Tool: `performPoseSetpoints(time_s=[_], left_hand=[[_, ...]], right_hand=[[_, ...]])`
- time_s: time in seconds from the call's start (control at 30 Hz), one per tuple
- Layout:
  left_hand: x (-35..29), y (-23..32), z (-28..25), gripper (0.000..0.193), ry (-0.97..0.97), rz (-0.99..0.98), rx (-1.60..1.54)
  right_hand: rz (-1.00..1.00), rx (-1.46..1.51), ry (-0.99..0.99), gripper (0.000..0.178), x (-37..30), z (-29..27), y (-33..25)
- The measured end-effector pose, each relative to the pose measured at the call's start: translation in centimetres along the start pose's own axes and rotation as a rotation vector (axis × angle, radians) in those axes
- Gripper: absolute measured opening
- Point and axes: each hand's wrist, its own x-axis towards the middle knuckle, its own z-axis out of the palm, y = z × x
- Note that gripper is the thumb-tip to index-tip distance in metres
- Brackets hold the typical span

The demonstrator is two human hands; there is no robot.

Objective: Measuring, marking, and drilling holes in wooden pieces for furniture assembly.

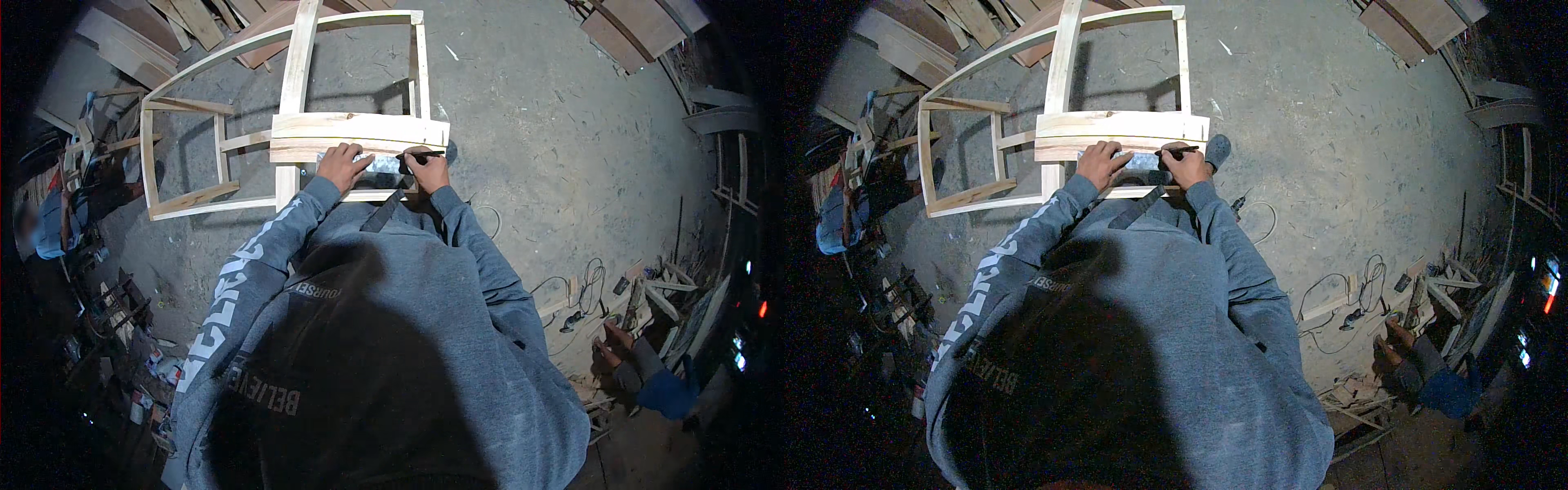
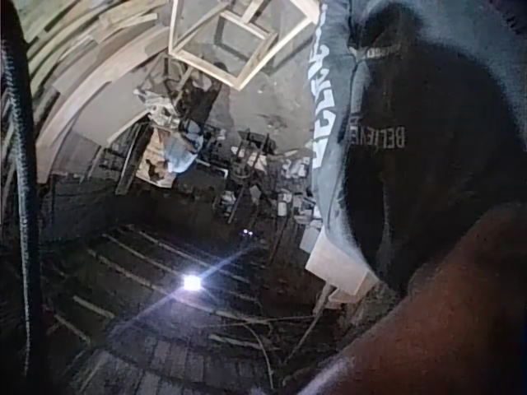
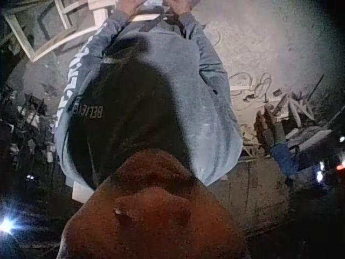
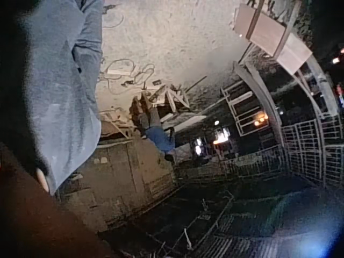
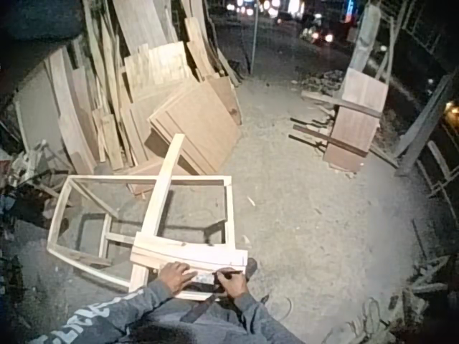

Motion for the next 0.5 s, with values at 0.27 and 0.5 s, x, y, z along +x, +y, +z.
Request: performPoseSetpoints(time_s=[0.27, 0.5], left_hand=[[-0.1, 0.0, -0.2, 0.045, 0.018, -0.002, -0.010], [0.3, 0.1, -0.2, 0.045, 0.055, 0.019, -0.021]], right_hand=[[0.035, -0.001, -0.010, 0.030, 0.2, 0.0, 0.0], [0.123, -0.166, -0.023, 0.045, 0.7, 0.2, 3.5]])
